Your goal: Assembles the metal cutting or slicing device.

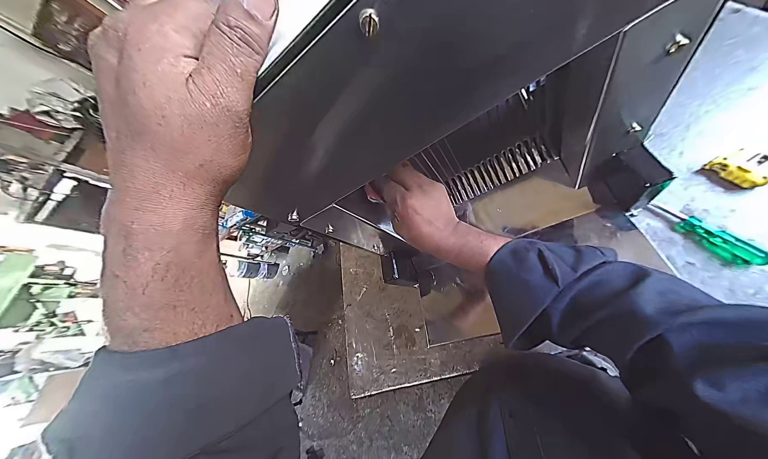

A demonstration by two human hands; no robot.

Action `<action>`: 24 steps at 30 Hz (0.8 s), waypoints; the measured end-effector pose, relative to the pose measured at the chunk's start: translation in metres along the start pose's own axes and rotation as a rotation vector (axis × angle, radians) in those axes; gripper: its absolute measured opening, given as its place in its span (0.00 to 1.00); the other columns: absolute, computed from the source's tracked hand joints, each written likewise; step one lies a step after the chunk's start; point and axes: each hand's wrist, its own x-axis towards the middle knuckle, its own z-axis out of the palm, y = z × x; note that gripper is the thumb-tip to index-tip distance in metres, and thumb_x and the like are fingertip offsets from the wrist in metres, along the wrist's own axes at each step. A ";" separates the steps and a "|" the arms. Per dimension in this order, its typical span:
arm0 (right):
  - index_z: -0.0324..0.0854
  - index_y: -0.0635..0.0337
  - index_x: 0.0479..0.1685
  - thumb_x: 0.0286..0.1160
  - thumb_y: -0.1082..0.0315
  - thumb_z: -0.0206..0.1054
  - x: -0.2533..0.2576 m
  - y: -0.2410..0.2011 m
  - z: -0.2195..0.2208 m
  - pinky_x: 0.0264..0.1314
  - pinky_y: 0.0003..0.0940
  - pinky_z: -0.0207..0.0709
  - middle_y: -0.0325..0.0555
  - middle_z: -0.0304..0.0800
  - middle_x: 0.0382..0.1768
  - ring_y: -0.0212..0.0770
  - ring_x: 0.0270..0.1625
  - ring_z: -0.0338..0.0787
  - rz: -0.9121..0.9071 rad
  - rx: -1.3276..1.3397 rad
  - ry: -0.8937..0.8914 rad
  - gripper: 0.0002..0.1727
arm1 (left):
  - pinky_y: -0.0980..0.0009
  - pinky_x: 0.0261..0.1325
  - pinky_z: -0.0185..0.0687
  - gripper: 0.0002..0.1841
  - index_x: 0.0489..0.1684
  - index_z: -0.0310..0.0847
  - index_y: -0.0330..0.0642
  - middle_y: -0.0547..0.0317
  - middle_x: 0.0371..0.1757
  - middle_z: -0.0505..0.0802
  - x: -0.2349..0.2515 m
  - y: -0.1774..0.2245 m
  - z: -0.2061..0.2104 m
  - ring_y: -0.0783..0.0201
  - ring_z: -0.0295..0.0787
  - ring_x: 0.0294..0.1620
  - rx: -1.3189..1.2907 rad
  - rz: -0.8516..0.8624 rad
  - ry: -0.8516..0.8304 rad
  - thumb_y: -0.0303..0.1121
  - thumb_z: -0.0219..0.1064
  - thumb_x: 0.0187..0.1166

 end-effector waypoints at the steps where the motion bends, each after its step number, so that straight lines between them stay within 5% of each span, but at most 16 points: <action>1: 0.92 0.63 0.51 0.75 0.76 0.65 -0.005 0.003 -0.001 0.51 0.44 0.89 0.53 0.93 0.46 0.51 0.53 0.93 -0.017 -0.004 -0.047 0.12 | 0.51 0.46 0.74 0.33 0.32 0.81 0.44 0.56 0.33 0.84 0.000 0.001 0.000 0.63 0.83 0.40 0.003 0.005 0.004 0.65 0.47 0.88; 5: 0.92 0.63 0.48 0.72 0.75 0.67 -0.003 -0.001 -0.005 0.48 0.45 0.89 0.54 0.92 0.44 0.52 0.51 0.94 0.006 0.014 -0.059 0.11 | 0.48 0.60 0.75 0.34 0.41 0.87 0.42 0.49 0.46 0.90 0.000 0.008 -0.003 0.59 0.86 0.55 0.012 -0.004 0.000 0.64 0.47 0.89; 9: 0.90 0.61 0.31 0.66 0.72 0.73 0.020 -0.020 -0.006 0.41 0.45 0.87 0.54 0.92 0.36 0.53 0.45 0.94 0.066 0.025 0.092 0.03 | 0.49 0.57 0.75 0.34 0.40 0.86 0.44 0.53 0.43 0.89 0.002 0.004 0.000 0.61 0.85 0.52 -0.012 -0.005 -0.007 0.66 0.47 0.88; 15: 0.90 0.65 0.48 0.79 0.73 0.62 -0.021 0.009 -0.010 0.60 0.49 0.86 0.56 0.92 0.53 0.53 0.60 0.92 0.152 -0.005 -0.349 0.11 | 0.43 0.60 0.75 0.36 0.43 0.87 0.42 0.46 0.48 0.90 0.001 0.008 -0.002 0.54 0.86 0.56 0.006 -0.033 -0.028 0.67 0.44 0.88; 18: 0.91 0.64 0.47 0.76 0.73 0.65 -0.010 0.003 -0.009 0.55 0.49 0.87 0.55 0.93 0.47 0.53 0.53 0.93 0.144 0.055 -0.199 0.10 | 0.40 0.64 0.75 0.37 0.49 0.88 0.43 0.45 0.54 0.90 0.003 0.005 -0.003 0.52 0.86 0.62 0.000 -0.037 -0.034 0.69 0.44 0.87; 21: 0.91 0.63 0.42 0.71 0.75 0.67 0.003 -0.009 -0.007 0.50 0.46 0.88 0.53 0.92 0.41 0.51 0.50 0.93 0.105 0.077 -0.048 0.08 | 0.40 0.60 0.74 0.37 0.45 0.87 0.41 0.43 0.49 0.90 0.002 -0.001 0.001 0.50 0.86 0.58 0.007 -0.012 -0.033 0.67 0.44 0.88; 24: 0.89 0.64 0.49 0.76 0.75 0.65 -0.016 0.003 -0.011 0.58 0.50 0.86 0.55 0.91 0.50 0.54 0.57 0.92 0.207 0.019 -0.348 0.10 | 0.45 0.55 0.74 0.37 0.34 0.82 0.39 0.46 0.41 0.87 0.003 -0.005 0.001 0.53 0.85 0.52 0.016 0.004 -0.018 0.67 0.44 0.88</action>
